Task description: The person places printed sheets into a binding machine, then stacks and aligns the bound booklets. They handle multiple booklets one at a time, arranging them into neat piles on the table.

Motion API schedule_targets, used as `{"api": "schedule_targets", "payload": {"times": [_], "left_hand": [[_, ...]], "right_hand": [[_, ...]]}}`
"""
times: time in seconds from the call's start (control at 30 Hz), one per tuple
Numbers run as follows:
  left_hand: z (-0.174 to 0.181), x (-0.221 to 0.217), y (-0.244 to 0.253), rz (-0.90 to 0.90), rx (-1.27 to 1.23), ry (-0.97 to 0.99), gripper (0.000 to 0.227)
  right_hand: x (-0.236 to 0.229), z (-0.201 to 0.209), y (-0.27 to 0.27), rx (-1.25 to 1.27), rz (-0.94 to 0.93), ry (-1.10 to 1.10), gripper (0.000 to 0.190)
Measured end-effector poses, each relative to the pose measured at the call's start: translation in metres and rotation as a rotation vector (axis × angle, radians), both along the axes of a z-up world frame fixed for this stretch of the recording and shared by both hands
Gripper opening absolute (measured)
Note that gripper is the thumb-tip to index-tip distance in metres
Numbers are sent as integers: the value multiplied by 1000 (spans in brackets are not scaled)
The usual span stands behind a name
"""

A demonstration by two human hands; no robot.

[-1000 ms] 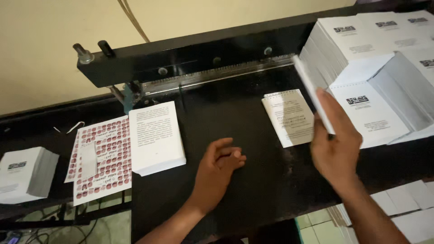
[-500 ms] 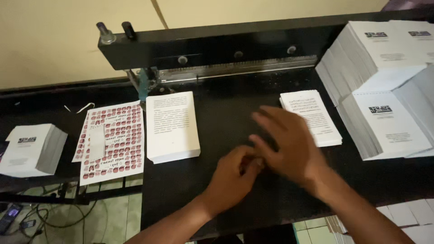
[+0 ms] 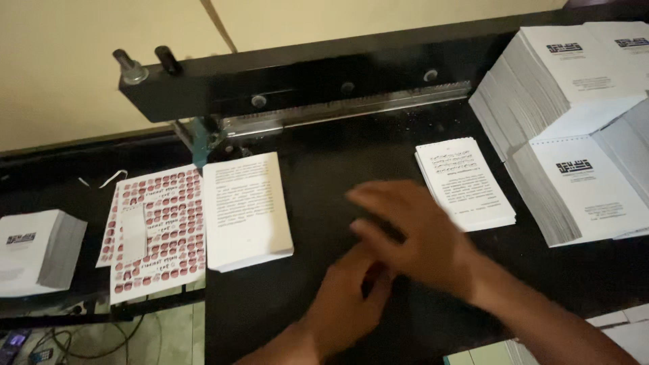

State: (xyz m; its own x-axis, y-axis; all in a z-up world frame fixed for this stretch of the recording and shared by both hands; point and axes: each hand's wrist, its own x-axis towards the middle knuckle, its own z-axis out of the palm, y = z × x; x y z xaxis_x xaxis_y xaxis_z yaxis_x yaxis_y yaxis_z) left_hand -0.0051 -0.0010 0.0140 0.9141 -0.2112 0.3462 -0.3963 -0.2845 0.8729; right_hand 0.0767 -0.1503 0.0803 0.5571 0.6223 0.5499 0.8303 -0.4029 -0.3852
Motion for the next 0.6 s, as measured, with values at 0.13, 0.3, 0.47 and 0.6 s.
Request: {"api": "schedule_targets", "payload": {"times": [0.13, 0.3, 0.47, 0.6], "left_hand": [[20, 0, 1, -42, -14, 204, 17], [6, 6, -4, -52, -20, 92, 17], [33, 5, -3, -8, 29, 324, 16], [28, 9, -3, -42, 13, 333, 16]], "right_hand": [[35, -16, -64, -270, -527, 24, 53], [48, -28, -92, -575, -941, 60, 101], [46, -16, -89, -539, -917, 296, 107], [46, -5, -92, -615, -919, 366, 116]]}}
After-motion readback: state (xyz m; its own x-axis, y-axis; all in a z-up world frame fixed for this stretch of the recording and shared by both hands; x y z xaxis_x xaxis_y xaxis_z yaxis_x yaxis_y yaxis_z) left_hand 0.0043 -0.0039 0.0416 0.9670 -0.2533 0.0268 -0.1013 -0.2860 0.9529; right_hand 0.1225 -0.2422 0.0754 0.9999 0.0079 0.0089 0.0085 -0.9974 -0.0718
